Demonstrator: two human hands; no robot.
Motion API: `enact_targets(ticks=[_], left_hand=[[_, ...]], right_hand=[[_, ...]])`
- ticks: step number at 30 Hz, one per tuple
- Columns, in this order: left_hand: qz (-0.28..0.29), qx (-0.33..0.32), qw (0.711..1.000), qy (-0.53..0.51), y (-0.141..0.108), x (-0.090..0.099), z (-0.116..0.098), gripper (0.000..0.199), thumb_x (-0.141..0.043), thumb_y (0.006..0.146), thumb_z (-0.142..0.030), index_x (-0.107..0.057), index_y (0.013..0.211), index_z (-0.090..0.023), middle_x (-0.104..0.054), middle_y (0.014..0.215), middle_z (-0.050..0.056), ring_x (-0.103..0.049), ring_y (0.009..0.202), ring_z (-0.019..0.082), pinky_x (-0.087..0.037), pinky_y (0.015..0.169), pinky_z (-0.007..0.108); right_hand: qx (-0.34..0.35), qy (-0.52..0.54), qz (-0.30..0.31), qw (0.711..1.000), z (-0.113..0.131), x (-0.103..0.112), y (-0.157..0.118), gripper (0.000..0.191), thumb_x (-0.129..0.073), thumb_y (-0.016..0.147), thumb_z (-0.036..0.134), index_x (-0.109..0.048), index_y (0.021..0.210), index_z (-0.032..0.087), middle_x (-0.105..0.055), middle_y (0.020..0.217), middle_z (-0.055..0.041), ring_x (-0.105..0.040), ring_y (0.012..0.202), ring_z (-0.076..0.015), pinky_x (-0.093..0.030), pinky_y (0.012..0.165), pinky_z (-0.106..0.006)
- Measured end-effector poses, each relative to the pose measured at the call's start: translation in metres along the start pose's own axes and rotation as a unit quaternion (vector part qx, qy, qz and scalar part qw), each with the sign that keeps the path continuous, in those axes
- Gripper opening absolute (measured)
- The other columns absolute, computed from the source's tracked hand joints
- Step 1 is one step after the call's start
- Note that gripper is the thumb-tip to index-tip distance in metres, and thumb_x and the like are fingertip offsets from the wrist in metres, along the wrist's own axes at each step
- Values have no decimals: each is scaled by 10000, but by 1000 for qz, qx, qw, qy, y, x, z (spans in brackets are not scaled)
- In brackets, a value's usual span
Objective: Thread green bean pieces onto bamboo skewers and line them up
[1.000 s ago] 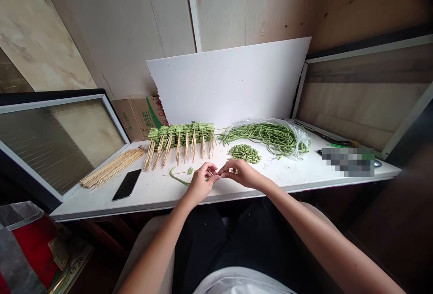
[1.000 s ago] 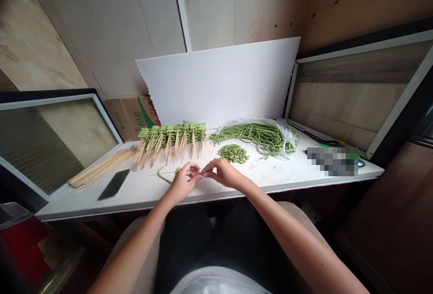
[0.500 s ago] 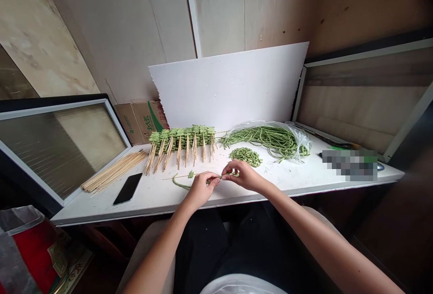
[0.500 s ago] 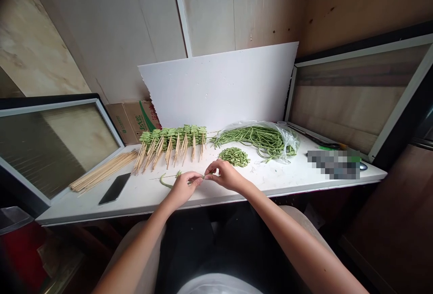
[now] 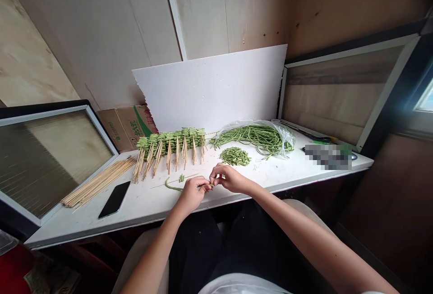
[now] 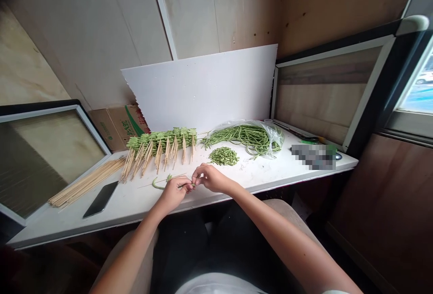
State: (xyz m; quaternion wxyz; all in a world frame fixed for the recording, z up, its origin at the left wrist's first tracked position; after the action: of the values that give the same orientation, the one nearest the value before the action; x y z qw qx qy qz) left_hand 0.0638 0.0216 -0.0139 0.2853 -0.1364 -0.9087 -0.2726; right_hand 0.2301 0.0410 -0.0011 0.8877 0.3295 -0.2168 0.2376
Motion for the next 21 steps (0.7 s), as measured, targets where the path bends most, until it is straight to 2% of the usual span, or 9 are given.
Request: enact_targets(ticks=[5,8,11,13,16,18,21], left_hand=[[34,22,997,-66,0,-2,3,242,-576,911,-228,-779,793,-166,-729,766,73,-662,722,191,-529,686,297],[44,37,995,-78,0,-3,1,264,-600,926,-292,-768,772,-160,-722,731,74,-639,665,179,-529,660,299],[60,37,993,-96,-1,-3,-4,306,-627,942,-359,-746,750,-153,-705,709,70,-633,650,169,-530,657,292],[60,38,992,-101,-2,-1,-6,334,-633,954,-402,-751,773,-147,-703,714,71,-635,648,164,-529,655,285],[68,51,991,-104,-2,-3,-6,363,-645,959,-459,-785,859,-139,-719,744,81,-632,643,159,-529,652,284],[80,64,989,-110,-3,-6,-5,391,-659,950,-499,-802,910,-137,-734,783,92,-631,650,161,-535,660,291],[85,83,987,-110,-5,-9,-5,434,-680,928,-549,-813,943,-136,-742,814,101,-631,667,167,-542,678,305]], right_hand=[[15,25,3,1000,-1,5,1,27,-768,875,191,-773,874,218,-723,875,-48,-645,915,-212,-503,843,-327],[12,11,-21,1000,-5,13,3,69,-740,907,238,-755,846,209,-699,940,-72,-628,966,-222,-505,856,-341],[-13,9,-80,997,-18,35,2,137,-672,950,288,-736,872,195,-699,954,-76,-637,918,-208,-515,809,-335],[-42,0,-148,988,-31,58,-2,195,-709,925,369,-743,879,183,-719,950,-82,-654,890,-213,-521,781,-333],[-110,-63,-206,970,-51,84,-10,297,-736,902,464,-783,882,171,-758,902,-96,-676,823,-231,-516,705,-329],[-154,-132,-200,959,-63,91,-15,319,-697,933,435,-789,797,161,-752,794,-95,-670,737,-231,-512,667,-337],[-179,-182,-162,953,-74,85,-17,252,-643,946,260,-804,779,160,-762,762,-95,-692,723,-237,-541,686,-346]])
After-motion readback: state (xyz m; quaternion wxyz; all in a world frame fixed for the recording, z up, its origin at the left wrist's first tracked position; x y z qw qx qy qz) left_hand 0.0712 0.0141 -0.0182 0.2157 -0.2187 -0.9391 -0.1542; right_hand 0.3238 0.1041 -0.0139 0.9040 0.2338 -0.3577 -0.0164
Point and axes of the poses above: each hand's wrist, its own y-axis towards the middle knuckle, its own x-axis out of the back of the hand, z = x × y, the point moved 5 cm from there along y, towards the middle knuckle
